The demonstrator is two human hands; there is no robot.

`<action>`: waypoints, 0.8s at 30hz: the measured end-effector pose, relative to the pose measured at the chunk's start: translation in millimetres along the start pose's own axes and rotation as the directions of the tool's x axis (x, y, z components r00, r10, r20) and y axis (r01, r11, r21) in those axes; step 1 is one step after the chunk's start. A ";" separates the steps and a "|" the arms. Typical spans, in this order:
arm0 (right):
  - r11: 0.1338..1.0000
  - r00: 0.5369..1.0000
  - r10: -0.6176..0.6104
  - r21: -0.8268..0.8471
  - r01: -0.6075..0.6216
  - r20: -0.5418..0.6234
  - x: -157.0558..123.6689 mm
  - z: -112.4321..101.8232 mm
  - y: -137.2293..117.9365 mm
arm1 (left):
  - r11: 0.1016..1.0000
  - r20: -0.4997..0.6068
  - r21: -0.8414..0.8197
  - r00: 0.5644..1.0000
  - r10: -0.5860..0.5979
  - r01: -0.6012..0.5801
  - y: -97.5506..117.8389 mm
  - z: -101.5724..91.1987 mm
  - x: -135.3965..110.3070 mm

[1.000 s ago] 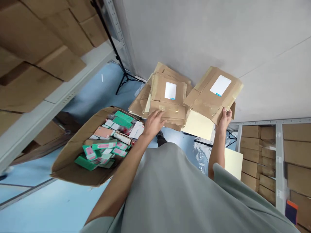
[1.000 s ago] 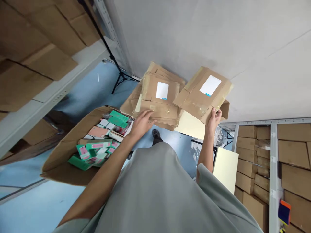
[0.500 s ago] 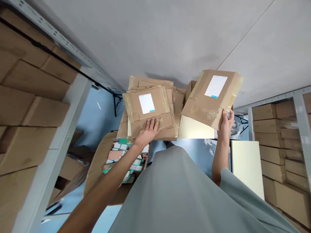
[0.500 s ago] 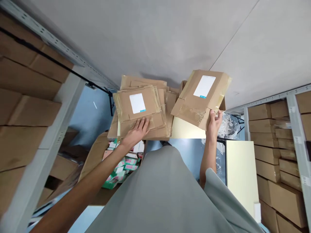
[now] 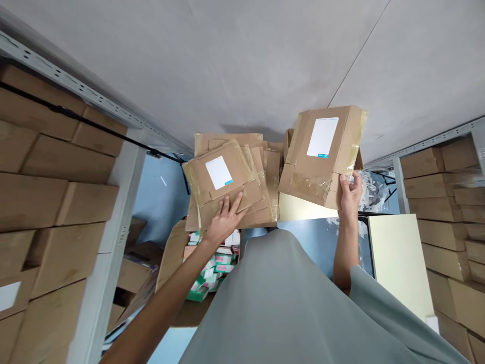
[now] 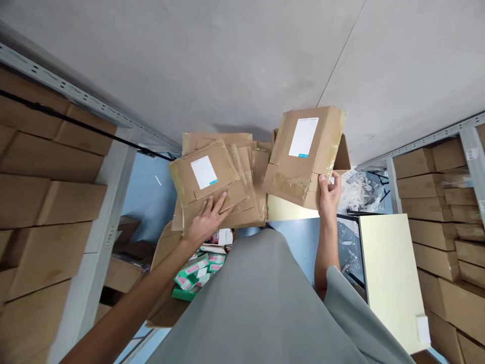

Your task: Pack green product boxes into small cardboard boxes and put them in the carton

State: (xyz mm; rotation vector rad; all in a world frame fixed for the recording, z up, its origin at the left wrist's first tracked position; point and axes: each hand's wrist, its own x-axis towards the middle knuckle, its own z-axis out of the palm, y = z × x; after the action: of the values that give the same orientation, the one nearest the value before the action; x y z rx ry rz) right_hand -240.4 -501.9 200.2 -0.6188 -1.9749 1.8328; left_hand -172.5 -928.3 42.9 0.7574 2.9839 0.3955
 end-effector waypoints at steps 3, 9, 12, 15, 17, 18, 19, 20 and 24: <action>1.000 1.000 -0.003 -0.003 0.004 0.015 0.0 -0.1 1.3 | 1.000 -0.045 0.007 0.999 0.014 -0.013 9.0 14.9 3.2; 0.999 0.997 0.052 -0.011 -0.051 0.063 -8.2 -8.3 -2.5 | 0.994 -0.131 -0.090 0.990 0.054 -0.066 5.9 14.4 8.4; 0.998 0.994 0.067 -0.017 -0.066 0.086 -13.5 -14.4 -12.0 | 0.990 -0.231 -0.143 0.972 -0.042 0.009 -8.7 -20.1 12.7; 0.997 0.988 0.077 -0.005 -0.077 0.135 -17.6 -14.7 -17.3 | 0.956 -0.380 -0.186 0.881 -0.282 0.226 -36.0 -73.9 19.2; 0.995 0.976 0.097 0.016 -0.102 0.194 -20.3 -6.0 -10.8 | 0.877 -0.507 -0.249 0.716 -0.480 0.412 -57.6 -111.3 23.0; 0.993 0.967 0.110 0.023 -0.118 0.228 -22.1 2.2 -3.1 | 0.835 -0.550 -0.287 0.633 -0.544 0.469 -67.4 -128.3 24.3; 0.991 0.957 0.122 0.026 -0.133 0.265 -24.6 13.4 7.7 | 0.798 -0.588 -0.327 0.552 -0.591 0.507 -75.7 -143.4 25.2; 0.989 0.944 0.133 0.022 -0.146 0.302 -28.1 27.5 21.3 | 0.771 -0.628 -0.359 0.475 -0.617 0.526 -82.2 -156.2 25.8; 0.981 0.871 0.182 -0.020 -0.194 0.457 -52.3 102.7 91.9 | 0.737 -0.748 -0.422 0.257 -0.612 0.528 -90.1 -182.5 25.3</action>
State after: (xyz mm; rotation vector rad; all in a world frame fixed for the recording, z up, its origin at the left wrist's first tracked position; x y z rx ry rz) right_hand -247.4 -611.2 101.5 -0.4055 -2.2393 2.2913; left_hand -254.5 -1035.7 197.1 -0.9381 3.6938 1.1046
